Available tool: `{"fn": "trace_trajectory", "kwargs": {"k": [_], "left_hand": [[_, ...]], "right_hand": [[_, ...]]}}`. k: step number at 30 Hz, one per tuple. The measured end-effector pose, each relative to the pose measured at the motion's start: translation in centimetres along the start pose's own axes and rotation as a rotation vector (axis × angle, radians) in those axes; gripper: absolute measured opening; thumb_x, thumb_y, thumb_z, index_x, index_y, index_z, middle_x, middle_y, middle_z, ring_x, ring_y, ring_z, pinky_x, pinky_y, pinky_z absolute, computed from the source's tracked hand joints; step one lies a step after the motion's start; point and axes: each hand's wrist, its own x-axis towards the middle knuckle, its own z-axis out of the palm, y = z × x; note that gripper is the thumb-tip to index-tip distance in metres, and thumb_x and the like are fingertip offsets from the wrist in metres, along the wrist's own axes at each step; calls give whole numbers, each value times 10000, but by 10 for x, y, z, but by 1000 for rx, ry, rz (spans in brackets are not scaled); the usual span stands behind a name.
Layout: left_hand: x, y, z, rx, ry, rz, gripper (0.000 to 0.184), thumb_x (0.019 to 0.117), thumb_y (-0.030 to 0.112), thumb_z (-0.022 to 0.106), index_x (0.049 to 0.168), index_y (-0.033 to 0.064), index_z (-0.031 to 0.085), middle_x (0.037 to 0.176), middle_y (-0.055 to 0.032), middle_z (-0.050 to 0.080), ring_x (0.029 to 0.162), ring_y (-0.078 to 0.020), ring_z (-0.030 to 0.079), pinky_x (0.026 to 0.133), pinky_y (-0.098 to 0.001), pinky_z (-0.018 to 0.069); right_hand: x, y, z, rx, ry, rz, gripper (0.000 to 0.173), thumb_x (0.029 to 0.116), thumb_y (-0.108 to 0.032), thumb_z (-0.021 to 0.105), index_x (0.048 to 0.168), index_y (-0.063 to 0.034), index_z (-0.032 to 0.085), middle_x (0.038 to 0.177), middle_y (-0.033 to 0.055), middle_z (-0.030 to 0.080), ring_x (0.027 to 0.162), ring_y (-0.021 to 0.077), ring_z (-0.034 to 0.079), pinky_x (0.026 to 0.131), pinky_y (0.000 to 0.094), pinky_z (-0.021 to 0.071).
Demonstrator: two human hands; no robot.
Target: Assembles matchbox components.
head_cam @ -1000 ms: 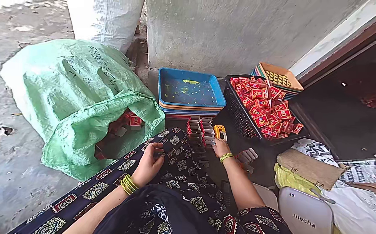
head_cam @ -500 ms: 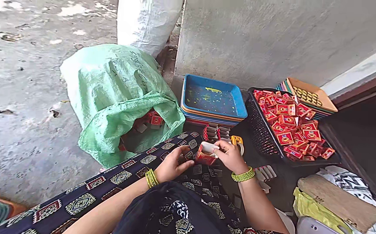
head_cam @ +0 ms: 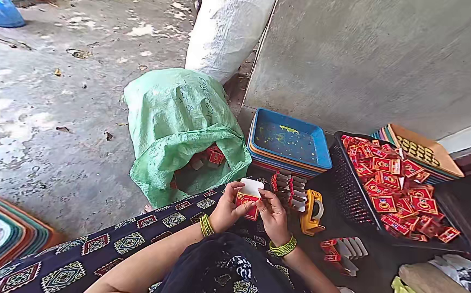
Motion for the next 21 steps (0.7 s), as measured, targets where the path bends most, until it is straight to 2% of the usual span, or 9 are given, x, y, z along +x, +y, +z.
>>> {"fn": "trace_trajectory", "kwargs": {"k": [3, 5, 7, 9, 10, 12, 16, 19, 21], "left_hand": [[-2, -1, -3, 45, -34, 32, 411, 900, 201, 799, 1154, 2, 545, 984, -87, 697, 842, -144, 709, 770, -340, 628], [-4, -2, -2, 56, -78, 34, 386, 889, 219, 810, 1101, 8, 566, 929, -75, 693, 803, -126, 699, 751, -328, 618], [-5, -2, -1, 67, -112, 21, 395, 885, 233, 811, 1089, 0, 565, 915, -73, 691, 798, -115, 694, 750, -317, 608], [-3, -2, 0, 66, -111, -6, 439, 878, 234, 820, 1128, -3, 547, 942, -83, 694, 822, -132, 704, 761, -331, 619], [-2, -1, 0, 52, -105, -25, 500, 867, 223, 829, 1177, -11, 515, 980, -96, 696, 853, -152, 714, 779, -349, 629], [0, -1, 0, 3, -97, -57, 650, 829, 178, 859, 1249, -7, 398, 1057, -123, 701, 921, -197, 737, 819, -387, 644], [-3, 0, 3, 2, -125, -81, 733, 784, 160, 888, 1273, 9, 364, 1031, -106, 713, 886, -181, 742, 790, -371, 645], [-5, -2, 1, 25, -145, -65, 744, 783, 164, 889, 1288, -2, 369, 1045, -105, 716, 908, -176, 741, 815, -367, 641], [-5, -2, 0, 8, -161, -65, 752, 779, 152, 891, 1295, 1, 365, 1059, -106, 715, 922, -181, 742, 824, -372, 641]], "right_hand": [[-4, 8, 3, -70, 26, -72, 177, 1029, -161, 621, 1088, -9, 688, 1054, 47, 696, 973, 83, 673, 880, 246, 584], [-4, 11, 4, -195, 58, -124, 252, 1063, -251, 556, 909, -71, 640, 907, -4, 632, 882, 25, 618, 817, 188, 539], [-2, 10, 2, -257, 80, -158, 292, 1063, -238, 540, 828, -77, 602, 961, 40, 620, 968, 67, 606, 872, 210, 519], [3, 6, -2, -160, 70, -167, 139, 1022, -134, 614, 961, -15, 651, 1194, 162, 676, 1174, 221, 647, 987, 341, 561], [6, 2, -5, -95, 65, -149, 126, 1001, -89, 642, 1087, 4, 643, 1248, 176, 677, 1183, 256, 663, 978, 376, 584], [10, -8, -10, -6, 58, -82, 286, 983, -80, 679, 1242, 1, 591, 1236, 148, 692, 1109, 263, 712, 933, 412, 628], [14, -17, -17, 17, -48, 81, 327, 835, -34, 821, 1126, 28, 684, 1047, 105, 734, 808, 148, 706, 749, 303, 623], [15, -17, -21, -85, -164, 121, 216, 860, -71, 817, 1055, 4, 765, 1052, 104, 734, 943, 162, 716, 836, 298, 633], [17, -19, -23, -217, -195, 47, 146, 888, -126, 809, 1014, -53, 808, 1047, 76, 751, 1004, 134, 714, 875, 267, 620]]}}
